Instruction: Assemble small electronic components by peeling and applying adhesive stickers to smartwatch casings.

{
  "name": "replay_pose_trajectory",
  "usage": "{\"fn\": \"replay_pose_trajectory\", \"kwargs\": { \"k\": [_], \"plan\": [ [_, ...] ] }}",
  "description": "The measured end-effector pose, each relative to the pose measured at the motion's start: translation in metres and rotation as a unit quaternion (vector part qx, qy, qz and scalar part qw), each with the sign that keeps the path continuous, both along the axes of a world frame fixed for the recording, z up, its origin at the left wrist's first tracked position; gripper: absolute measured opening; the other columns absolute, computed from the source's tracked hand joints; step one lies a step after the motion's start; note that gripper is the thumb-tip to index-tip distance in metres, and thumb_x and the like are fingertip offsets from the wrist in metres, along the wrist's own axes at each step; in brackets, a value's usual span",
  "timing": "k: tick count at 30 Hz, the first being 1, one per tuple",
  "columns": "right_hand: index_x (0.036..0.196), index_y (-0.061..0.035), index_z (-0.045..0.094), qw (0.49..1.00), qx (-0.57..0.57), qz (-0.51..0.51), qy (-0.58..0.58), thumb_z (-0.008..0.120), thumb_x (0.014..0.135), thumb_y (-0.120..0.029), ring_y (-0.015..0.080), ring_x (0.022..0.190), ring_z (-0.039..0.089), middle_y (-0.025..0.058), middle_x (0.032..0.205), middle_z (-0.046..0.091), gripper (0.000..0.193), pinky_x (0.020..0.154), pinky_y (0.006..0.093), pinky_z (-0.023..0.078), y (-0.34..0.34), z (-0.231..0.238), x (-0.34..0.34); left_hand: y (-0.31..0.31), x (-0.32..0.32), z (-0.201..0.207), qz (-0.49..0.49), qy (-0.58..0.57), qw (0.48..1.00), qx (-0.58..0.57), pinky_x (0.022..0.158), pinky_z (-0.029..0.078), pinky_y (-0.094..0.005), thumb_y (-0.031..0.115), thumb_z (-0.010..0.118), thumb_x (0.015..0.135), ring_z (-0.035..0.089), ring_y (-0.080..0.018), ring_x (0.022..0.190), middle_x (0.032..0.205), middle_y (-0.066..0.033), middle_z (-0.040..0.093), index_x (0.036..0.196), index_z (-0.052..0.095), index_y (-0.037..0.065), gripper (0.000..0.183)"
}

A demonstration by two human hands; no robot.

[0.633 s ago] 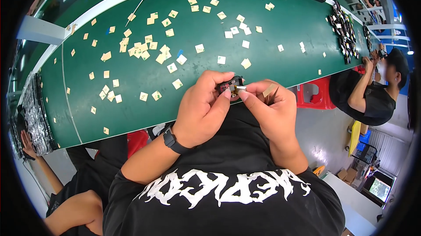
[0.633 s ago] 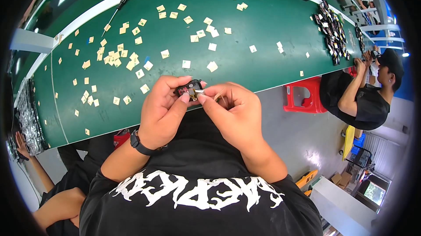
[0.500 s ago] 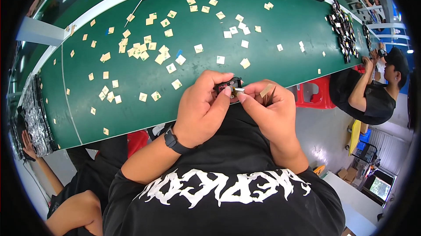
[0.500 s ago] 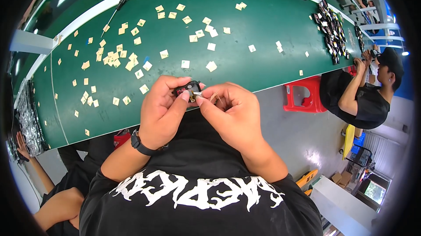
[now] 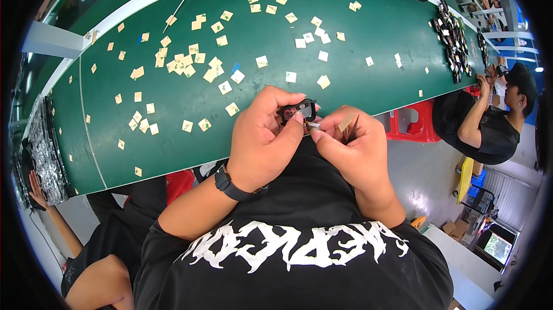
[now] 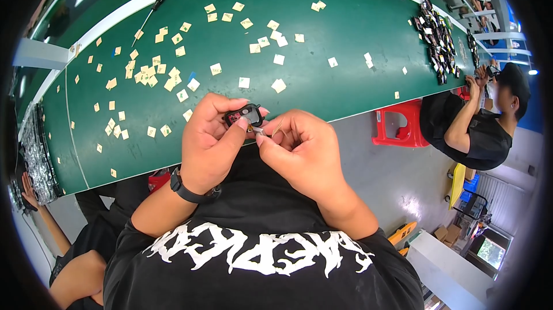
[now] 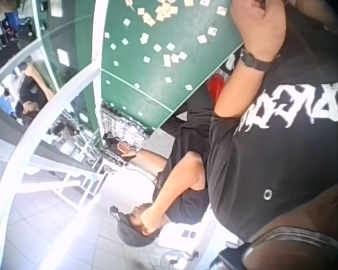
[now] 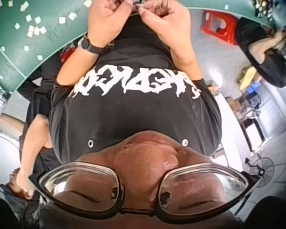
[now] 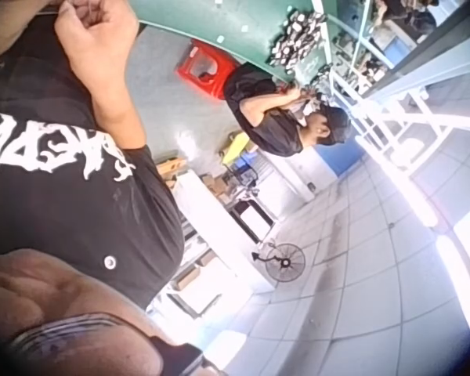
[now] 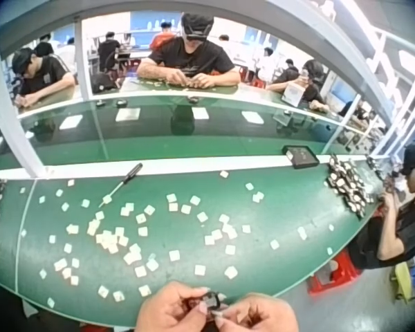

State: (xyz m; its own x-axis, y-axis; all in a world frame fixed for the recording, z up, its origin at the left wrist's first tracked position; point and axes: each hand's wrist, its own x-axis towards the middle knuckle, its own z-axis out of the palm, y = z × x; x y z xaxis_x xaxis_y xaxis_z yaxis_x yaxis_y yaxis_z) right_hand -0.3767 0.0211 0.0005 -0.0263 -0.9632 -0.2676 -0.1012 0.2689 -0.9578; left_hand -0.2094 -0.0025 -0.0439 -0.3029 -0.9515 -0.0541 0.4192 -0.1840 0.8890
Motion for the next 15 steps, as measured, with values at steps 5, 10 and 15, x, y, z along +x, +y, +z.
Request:
{"fn": "replay_pose_trajectory", "kwargs": {
  "k": [5, 10, 15],
  "plan": [
    [0.085, 0.0001, 0.066, 1.000, -0.020, -0.006, -0.004, 0.076, 0.085, 0.000, -0.0021, 0.059, 0.047, -0.0042, 0.075, 0.063, 0.009, 0.052, 0.0185, 0.037, 0.000, 0.002, 0.000, 0.001, -0.001, -0.006, 0.008, -0.012, 0.999, -0.028, 0.092, 0.060, -0.0390, -0.011, 0.048, 0.098, 0.066, -0.0246, 0.113, 0.116, -0.0168, 0.061, 0.118, 0.050, -0.002, 0.023],
    [0.085, 0.0004, 0.068, 0.991, -0.101, 0.003, 0.083, 0.077, 0.082, 0.002, 0.0003, 0.059, 0.050, 0.0003, 0.080, 0.065, 0.009, 0.052, 0.0187, 0.038, 0.000, -0.002, 0.001, 0.002, -0.001, -0.006, 0.006, -0.049, 0.998, -0.026, 0.092, 0.060, -0.0382, -0.012, 0.048, 0.098, 0.067, -0.0238, 0.111, 0.114, -0.0180, 0.063, 0.117, 0.049, -0.002, 0.022],
    [0.089, -0.0002, 0.072, 0.956, -0.226, 0.000, 0.185, 0.078, 0.080, 0.002, 0.0068, 0.060, 0.057, 0.0059, 0.081, 0.068, 0.011, 0.051, 0.0212, 0.043, -0.004, -0.011, 0.007, 0.003, -0.005, -0.005, 0.050, -0.027, 0.998, 0.006, 0.075, 0.054, -0.0243, -0.008, 0.056, 0.094, 0.066, -0.0088, 0.088, 0.102, -0.0102, 0.068, 0.110, 0.057, -0.002, 0.017]
  ]
}}
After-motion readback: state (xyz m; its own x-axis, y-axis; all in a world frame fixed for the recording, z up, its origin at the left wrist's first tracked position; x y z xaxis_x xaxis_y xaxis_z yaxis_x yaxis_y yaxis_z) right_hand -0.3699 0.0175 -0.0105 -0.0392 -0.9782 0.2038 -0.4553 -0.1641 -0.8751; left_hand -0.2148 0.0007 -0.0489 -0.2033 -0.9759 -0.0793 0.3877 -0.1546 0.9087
